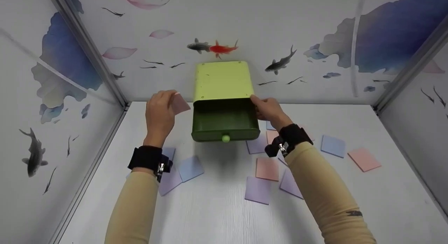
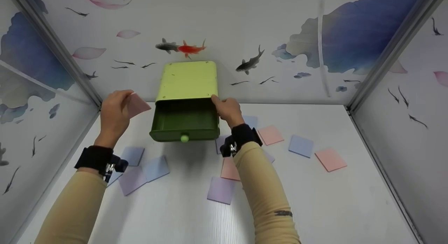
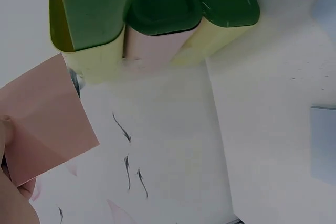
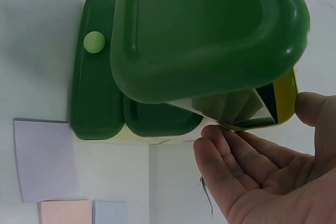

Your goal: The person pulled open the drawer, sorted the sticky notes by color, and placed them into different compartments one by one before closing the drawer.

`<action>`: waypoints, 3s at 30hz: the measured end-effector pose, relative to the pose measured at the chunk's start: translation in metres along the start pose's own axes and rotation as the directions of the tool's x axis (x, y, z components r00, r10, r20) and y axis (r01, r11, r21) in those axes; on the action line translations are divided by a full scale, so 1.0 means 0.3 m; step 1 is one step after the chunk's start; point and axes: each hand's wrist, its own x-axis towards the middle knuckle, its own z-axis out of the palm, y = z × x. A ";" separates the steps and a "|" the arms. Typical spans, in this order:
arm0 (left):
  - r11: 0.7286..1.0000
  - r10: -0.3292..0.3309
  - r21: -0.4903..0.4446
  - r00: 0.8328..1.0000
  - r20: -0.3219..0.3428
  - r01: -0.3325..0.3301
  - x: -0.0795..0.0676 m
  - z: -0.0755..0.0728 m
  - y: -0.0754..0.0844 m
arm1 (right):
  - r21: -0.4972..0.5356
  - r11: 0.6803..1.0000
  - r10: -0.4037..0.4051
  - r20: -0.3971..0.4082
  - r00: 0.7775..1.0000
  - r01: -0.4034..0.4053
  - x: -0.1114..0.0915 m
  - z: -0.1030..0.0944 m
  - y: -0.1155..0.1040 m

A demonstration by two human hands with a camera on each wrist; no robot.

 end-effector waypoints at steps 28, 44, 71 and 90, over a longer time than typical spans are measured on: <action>0.971 0.236 -0.122 0.894 0.382 -0.204 0.030 0.052 0.215 | 0.008 1.000 0.007 0.020 1.000 -0.007 0.001 -0.007 0.004; 0.995 0.104 -0.070 0.732 0.673 -0.077 0.028 0.106 0.201 | 0.020 1.000 0.012 0.016 1.000 -0.012 0.007 -0.009 0.009; 0.969 0.046 0.129 0.662 0.748 -0.213 0.041 0.154 0.197 | 0.032 0.999 0.011 0.018 1.000 -0.012 0.011 -0.008 0.017; 0.992 0.101 -0.010 0.724 0.682 -0.129 0.071 0.125 0.220 | 0.042 0.999 0.021 -0.009 1.000 -0.021 -0.005 -0.019 0.020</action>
